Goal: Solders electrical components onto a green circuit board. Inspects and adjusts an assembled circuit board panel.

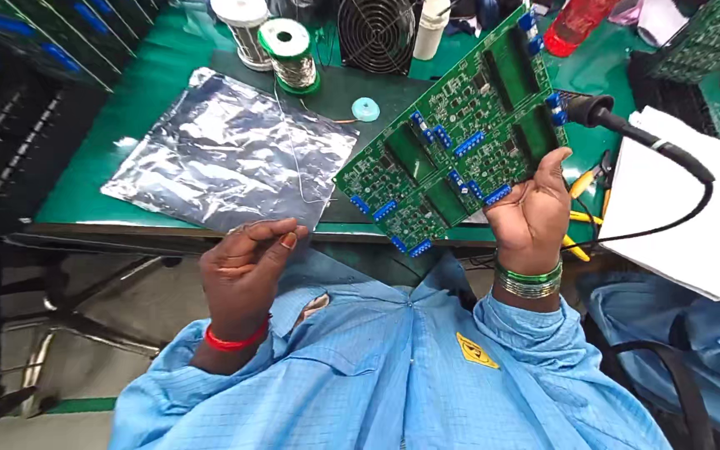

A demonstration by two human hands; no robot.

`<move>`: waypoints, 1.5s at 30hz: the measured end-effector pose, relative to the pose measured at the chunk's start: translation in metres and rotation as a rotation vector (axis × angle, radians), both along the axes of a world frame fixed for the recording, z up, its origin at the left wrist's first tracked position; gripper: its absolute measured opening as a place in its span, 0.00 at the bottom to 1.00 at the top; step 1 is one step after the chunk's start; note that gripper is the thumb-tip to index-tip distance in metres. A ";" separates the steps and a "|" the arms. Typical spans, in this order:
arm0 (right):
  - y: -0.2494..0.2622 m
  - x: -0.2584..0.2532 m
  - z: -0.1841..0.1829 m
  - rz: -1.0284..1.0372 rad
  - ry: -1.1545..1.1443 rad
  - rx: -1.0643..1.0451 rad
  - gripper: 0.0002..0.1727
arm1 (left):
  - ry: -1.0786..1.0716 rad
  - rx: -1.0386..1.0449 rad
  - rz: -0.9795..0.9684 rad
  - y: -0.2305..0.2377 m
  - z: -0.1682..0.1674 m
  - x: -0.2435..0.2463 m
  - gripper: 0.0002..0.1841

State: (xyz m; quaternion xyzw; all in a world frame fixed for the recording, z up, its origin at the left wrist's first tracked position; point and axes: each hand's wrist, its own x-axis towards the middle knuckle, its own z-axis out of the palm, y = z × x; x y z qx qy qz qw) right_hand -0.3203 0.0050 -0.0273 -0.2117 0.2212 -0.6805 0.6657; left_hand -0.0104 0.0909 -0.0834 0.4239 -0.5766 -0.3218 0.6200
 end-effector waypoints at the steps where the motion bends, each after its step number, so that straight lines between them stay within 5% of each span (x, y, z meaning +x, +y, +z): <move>1: 0.000 0.000 -0.002 0.001 -0.002 0.004 0.28 | -0.001 -0.004 0.004 0.000 0.000 0.000 0.12; 18: -0.003 0.008 -0.004 -0.203 -0.060 0.200 0.24 | -0.191 -0.118 -0.144 -0.014 0.014 -0.047 0.07; 32: 0.025 0.025 -0.003 -0.175 0.069 -0.042 0.25 | -0.613 -0.371 -0.065 -0.048 0.032 -0.099 0.08; 45: 0.040 0.042 -0.003 -0.281 0.117 -0.228 0.19 | -0.614 -0.328 0.072 -0.049 0.030 -0.114 0.08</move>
